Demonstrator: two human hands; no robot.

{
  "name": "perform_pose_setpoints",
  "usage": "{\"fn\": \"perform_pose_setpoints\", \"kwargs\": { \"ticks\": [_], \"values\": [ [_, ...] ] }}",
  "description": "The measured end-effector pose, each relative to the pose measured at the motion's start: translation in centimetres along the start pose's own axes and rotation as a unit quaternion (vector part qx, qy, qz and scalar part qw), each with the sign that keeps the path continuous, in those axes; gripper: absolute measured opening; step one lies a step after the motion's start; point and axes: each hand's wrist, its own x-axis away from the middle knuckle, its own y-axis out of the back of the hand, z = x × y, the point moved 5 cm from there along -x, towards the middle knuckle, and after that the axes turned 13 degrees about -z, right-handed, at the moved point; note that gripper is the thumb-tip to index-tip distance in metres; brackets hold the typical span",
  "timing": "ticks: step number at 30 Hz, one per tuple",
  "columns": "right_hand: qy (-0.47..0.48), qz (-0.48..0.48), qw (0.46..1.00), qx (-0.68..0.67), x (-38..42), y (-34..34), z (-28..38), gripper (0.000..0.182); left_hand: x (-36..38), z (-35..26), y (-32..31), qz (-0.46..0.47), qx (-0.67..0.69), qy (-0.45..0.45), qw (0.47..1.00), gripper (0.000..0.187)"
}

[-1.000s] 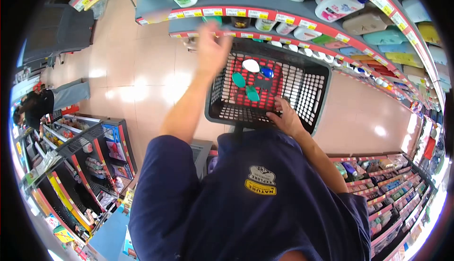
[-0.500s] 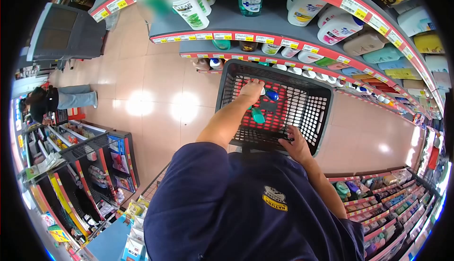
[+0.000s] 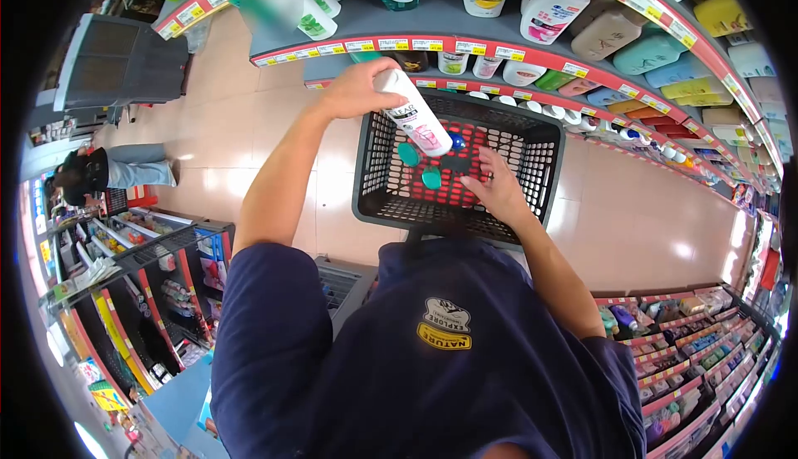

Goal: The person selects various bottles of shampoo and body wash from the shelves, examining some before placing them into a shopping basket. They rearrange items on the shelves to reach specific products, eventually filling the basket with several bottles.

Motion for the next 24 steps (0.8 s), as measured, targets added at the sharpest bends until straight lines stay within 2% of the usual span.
{"fn": "perform_pose_setpoints", "kwargs": {
  "ticks": [1,3,6,7,10,11,14,18,21,24],
  "values": [
    [0.012,-0.002,1.000,-0.005,-0.5,0.1,1.0,0.076,0.5,-0.5,0.2,0.026,0.022,0.045,0.998,0.047],
    [0.057,-0.012,0.998,-0.001,-1.3,0.0,2.4,0.076,0.8,-1.1,0.0,0.031,0.082,0.027,0.996,0.046],
    [0.001,0.071,0.994,-0.078,-1.5,-0.7,3.3,0.075,1.8,-2.7,-0.8,0.027,0.145,0.036,0.988,0.047],
    [-0.080,0.151,0.975,-0.144,-0.8,0.1,5.4,0.072,2.2,-3.5,-1.2,0.024,0.162,0.044,0.986,0.048],
    [-0.058,0.142,0.971,-0.181,0.5,0.8,5.5,0.066,2.7,-3.5,-2.7,-0.020,0.188,0.104,0.976,0.049],
    [-0.070,0.137,0.971,-0.184,1.0,1.2,5.4,0.061,2.8,-3.3,-3.5,-0.038,0.191,0.087,0.977,0.049],
    [-0.081,0.143,0.964,-0.210,2.1,1.2,4.0,0.061,4.0,-3.9,-5.4,-0.080,0.168,0.043,0.982,0.049],
    [-0.089,0.138,0.967,-0.196,3.2,1.8,2.2,0.055,5.5,-3.8,-8.0,-0.113,0.186,0.048,0.975,0.047],
    [-0.084,0.140,0.975,-0.153,4.8,3.1,3.1,0.054,6.9,-5.2,-8.3,-0.106,0.154,0.061,0.981,0.046],
    [-0.089,0.136,0.971,-0.177,6.0,2.6,2.3,0.055,7.6,-5.9,-8.5,-0.099,0.118,0.068,0.986,0.049]
  ]
}}
